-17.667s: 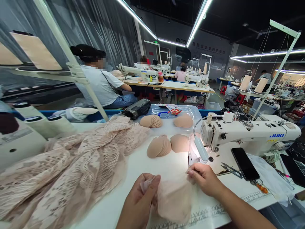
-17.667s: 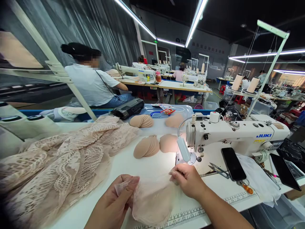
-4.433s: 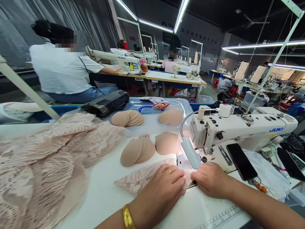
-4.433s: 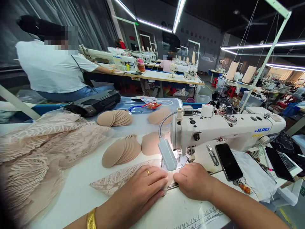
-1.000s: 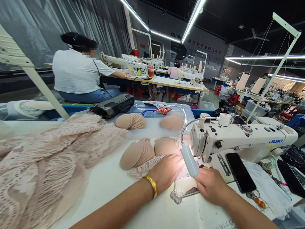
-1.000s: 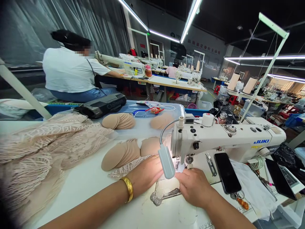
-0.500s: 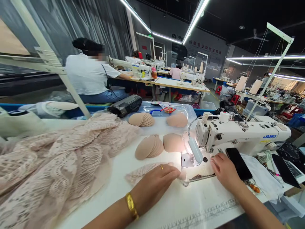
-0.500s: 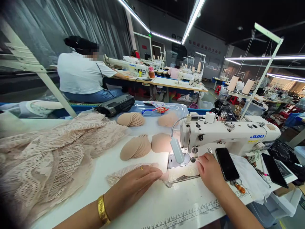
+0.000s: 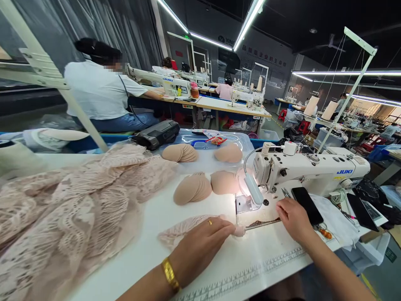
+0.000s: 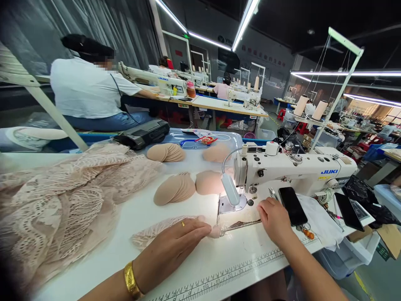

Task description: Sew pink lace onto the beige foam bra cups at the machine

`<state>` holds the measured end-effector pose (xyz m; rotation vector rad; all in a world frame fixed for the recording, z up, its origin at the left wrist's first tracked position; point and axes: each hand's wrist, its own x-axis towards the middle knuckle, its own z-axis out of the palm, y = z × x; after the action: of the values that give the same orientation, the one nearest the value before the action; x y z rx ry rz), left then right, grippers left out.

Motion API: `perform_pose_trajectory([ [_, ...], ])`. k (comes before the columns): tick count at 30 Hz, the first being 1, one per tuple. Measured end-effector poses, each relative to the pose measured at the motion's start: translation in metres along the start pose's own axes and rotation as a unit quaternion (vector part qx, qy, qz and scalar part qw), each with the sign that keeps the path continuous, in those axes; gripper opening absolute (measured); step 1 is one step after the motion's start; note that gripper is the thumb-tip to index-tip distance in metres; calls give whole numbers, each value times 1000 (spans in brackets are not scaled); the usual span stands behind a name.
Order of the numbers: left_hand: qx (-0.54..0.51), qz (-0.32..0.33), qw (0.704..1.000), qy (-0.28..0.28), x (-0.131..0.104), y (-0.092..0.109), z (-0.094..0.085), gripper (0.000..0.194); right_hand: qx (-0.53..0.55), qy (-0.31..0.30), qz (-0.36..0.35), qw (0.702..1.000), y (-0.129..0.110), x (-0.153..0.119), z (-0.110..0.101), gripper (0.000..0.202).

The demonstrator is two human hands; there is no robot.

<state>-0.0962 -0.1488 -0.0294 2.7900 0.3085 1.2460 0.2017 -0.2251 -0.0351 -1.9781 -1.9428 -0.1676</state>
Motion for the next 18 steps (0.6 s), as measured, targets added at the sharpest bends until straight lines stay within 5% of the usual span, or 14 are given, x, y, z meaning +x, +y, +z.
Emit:
perform_pose_trajectory([
  [4, -3, 5, 1000, 0, 1, 0, 2, 34, -105, 7, 44, 993, 24, 13, 1, 16],
  [10, 17, 13, 1000, 16, 1, -1, 0, 31, -129, -13, 57, 990, 28, 22, 10, 26],
  [14, 53, 11, 998, 18, -1, -3, 1, 30, -85, -33, 51, 995, 10, 5, 4, 20],
  [18, 78, 14, 997, 13, -2, -6, 5, 27, 35, -102, -2, 994, -33, -23, -10, 17],
])
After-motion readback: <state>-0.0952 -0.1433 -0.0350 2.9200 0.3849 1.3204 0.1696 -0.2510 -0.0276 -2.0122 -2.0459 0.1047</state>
